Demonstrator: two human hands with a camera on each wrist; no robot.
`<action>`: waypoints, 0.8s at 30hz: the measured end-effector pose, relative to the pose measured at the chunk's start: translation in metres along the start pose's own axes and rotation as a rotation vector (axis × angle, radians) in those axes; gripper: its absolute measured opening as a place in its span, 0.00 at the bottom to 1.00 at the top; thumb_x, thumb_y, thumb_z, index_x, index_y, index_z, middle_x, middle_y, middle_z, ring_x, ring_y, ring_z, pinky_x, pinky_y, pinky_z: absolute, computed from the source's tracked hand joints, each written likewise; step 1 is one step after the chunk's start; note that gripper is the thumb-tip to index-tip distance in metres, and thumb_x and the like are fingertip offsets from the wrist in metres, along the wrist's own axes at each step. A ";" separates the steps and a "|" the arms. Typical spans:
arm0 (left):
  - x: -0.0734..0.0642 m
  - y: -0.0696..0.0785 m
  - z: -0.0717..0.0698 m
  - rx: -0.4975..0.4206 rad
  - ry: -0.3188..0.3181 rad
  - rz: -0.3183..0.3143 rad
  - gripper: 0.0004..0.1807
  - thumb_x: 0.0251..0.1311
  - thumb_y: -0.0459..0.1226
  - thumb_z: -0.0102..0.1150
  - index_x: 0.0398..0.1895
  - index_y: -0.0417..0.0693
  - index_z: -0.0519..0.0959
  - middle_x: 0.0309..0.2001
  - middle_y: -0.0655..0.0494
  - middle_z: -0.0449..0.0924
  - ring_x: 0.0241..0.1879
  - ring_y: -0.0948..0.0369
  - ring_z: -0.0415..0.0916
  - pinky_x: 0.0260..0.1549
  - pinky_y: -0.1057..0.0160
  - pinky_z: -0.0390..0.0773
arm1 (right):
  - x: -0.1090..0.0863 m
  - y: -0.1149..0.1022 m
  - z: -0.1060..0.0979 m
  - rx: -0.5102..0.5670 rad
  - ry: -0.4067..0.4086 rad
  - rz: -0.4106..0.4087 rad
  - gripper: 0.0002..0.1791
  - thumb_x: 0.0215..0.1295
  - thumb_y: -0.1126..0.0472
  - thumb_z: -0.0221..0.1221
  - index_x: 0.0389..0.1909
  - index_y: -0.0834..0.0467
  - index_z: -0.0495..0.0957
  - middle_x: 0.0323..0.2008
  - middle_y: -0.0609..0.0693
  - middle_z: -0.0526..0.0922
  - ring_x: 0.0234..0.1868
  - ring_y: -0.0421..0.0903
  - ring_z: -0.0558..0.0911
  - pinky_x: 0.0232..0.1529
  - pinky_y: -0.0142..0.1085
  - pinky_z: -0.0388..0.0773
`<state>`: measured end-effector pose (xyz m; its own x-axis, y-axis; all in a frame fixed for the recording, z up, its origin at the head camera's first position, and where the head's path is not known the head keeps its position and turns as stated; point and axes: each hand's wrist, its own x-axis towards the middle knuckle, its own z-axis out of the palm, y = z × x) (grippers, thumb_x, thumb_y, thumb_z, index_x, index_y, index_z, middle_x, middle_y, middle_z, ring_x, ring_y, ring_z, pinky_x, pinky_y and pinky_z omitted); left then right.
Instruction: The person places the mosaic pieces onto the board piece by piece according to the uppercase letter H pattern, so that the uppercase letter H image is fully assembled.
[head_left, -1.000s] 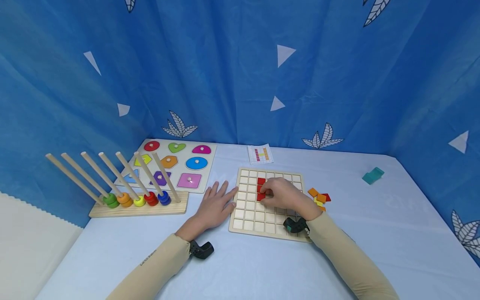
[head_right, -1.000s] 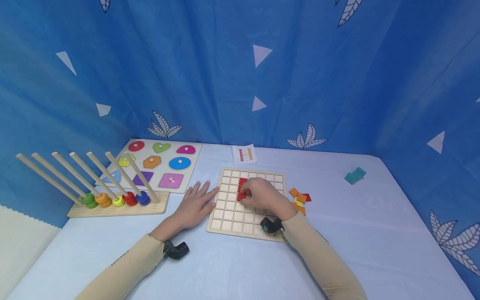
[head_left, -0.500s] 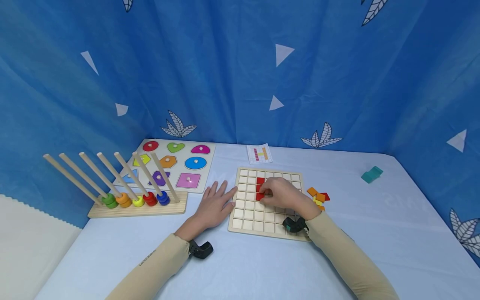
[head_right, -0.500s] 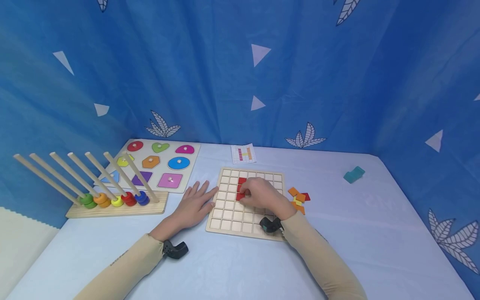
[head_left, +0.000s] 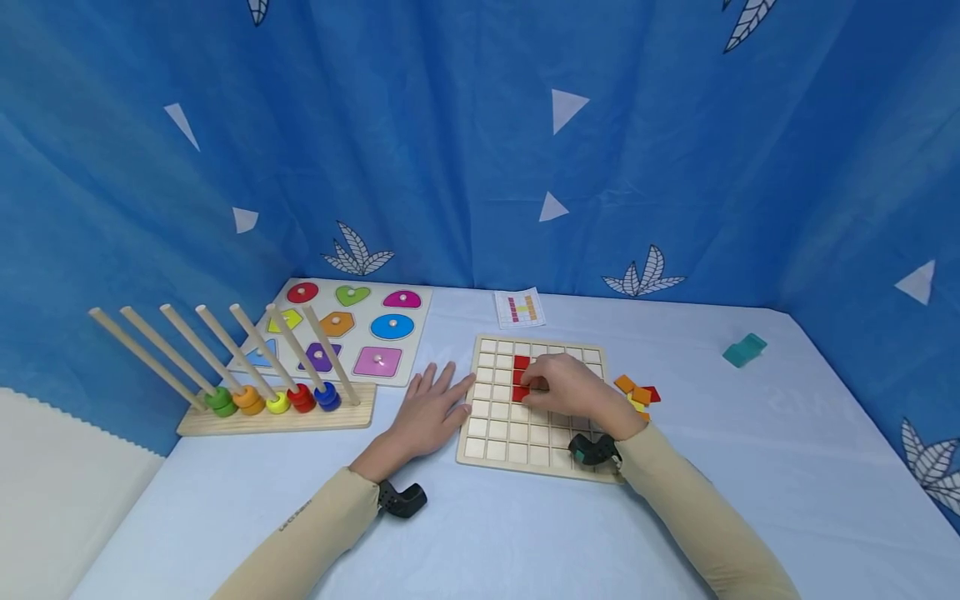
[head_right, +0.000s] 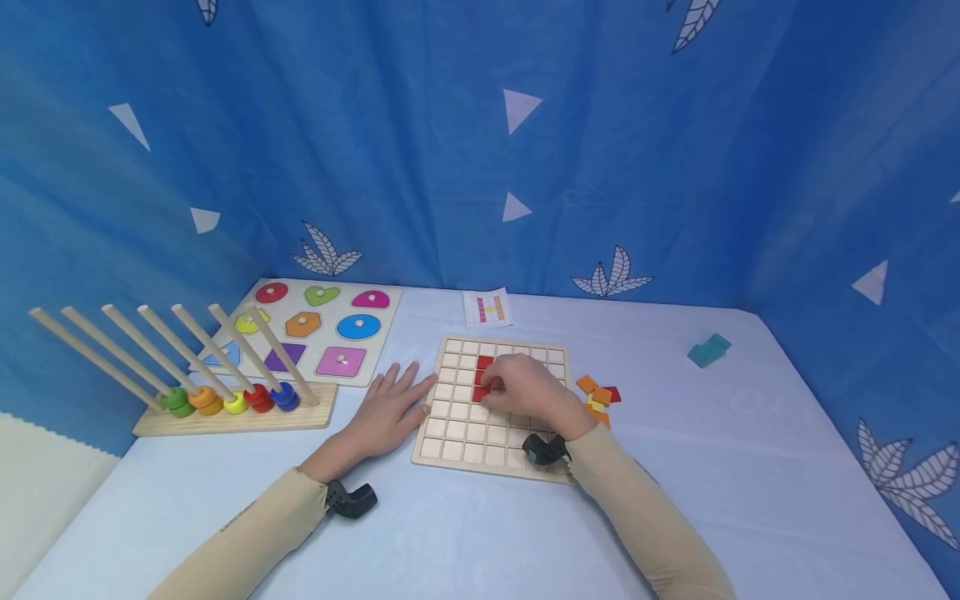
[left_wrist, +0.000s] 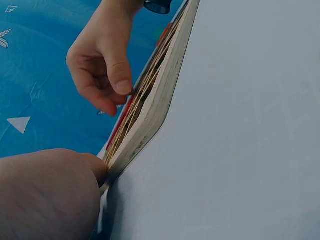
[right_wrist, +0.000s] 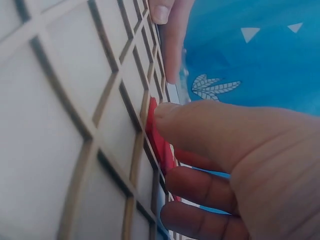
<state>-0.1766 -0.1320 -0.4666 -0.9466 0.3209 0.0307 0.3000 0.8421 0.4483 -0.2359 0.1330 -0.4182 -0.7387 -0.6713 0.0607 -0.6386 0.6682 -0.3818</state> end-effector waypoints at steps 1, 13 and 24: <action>0.000 0.000 0.000 0.000 0.003 0.002 0.31 0.75 0.50 0.46 0.78 0.55 0.64 0.81 0.41 0.52 0.82 0.36 0.39 0.77 0.34 0.42 | -0.001 0.000 -0.002 -0.002 -0.002 0.010 0.12 0.60 0.57 0.72 0.43 0.57 0.88 0.36 0.47 0.86 0.33 0.39 0.75 0.37 0.32 0.76; 0.000 0.001 -0.001 -0.006 0.004 -0.001 0.31 0.75 0.50 0.46 0.78 0.55 0.64 0.81 0.41 0.52 0.82 0.36 0.39 0.77 0.34 0.42 | -0.026 0.021 -0.026 -0.024 0.052 0.105 0.13 0.59 0.59 0.72 0.43 0.60 0.88 0.35 0.50 0.87 0.34 0.43 0.79 0.38 0.37 0.81; 0.000 0.001 0.002 0.003 0.011 -0.002 0.31 0.75 0.49 0.47 0.78 0.55 0.64 0.81 0.41 0.52 0.82 0.36 0.39 0.77 0.34 0.42 | -0.062 0.051 -0.047 -0.015 0.059 0.281 0.17 0.60 0.60 0.71 0.47 0.64 0.86 0.33 0.52 0.84 0.30 0.44 0.75 0.30 0.33 0.77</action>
<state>-0.1766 -0.1306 -0.4678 -0.9485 0.3141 0.0397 0.2981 0.8439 0.4460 -0.2325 0.2240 -0.3980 -0.8983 -0.4392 0.0083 -0.4096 0.8307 -0.3772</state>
